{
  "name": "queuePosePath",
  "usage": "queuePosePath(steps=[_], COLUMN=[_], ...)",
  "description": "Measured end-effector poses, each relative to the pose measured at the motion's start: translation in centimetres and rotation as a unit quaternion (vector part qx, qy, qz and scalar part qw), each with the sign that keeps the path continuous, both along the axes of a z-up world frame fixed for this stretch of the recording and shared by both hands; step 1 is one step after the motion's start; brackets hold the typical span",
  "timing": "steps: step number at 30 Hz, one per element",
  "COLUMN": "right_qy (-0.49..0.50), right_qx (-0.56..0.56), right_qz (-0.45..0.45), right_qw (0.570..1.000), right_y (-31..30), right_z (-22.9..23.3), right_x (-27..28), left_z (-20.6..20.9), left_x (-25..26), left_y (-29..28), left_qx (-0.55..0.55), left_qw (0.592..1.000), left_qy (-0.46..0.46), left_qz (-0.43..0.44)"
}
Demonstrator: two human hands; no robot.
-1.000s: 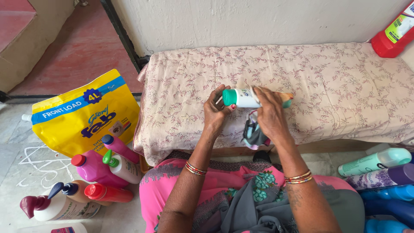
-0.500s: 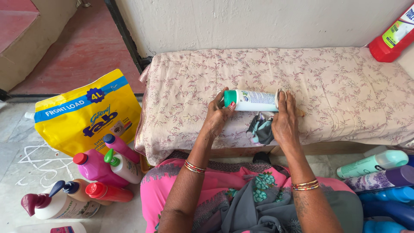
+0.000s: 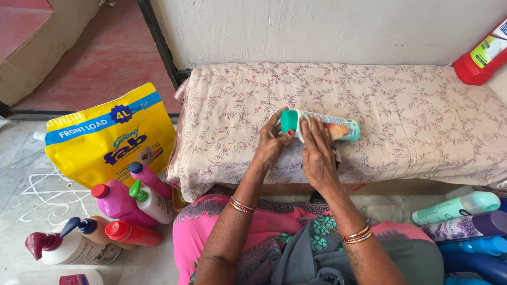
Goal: The person sits on the floor and wipes the exterior of two plastic bottles with a cloth. She first wipes a white bottle with a green cap, then a purple spray bottle, and places both on a nearby bench.
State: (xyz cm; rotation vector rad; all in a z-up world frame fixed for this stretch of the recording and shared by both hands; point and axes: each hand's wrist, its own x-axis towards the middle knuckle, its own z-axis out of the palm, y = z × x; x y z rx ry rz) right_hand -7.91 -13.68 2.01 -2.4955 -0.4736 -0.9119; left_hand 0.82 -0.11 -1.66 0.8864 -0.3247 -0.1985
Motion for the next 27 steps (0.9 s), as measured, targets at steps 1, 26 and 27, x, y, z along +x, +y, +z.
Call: queuePosePath(steps=[1, 26, 27], right_qy=[-0.002, -0.048, -0.050], right_qx=[-0.003, 0.016, 0.018], right_qz=[0.014, 0.063, 0.060], right_qw=[1.000, 0.997, 0.997], right_y=[0.3, 1.3, 1.4], right_z=[0.5, 1.1, 1.3], right_x=[-0.1, 1.1, 1.0], left_z=[-0.1, -0.4, -0.3], left_x=[0.0, 0.2, 0.0], left_y=[0.1, 0.3, 0.5], left_qx=[-0.005, 0.003, 0.007], left_qw=[1.000, 0.998, 0.998], left_qy=[-0.019, -0.061, -0.065], left_qz=[-0.004, -0.005, -0.005])
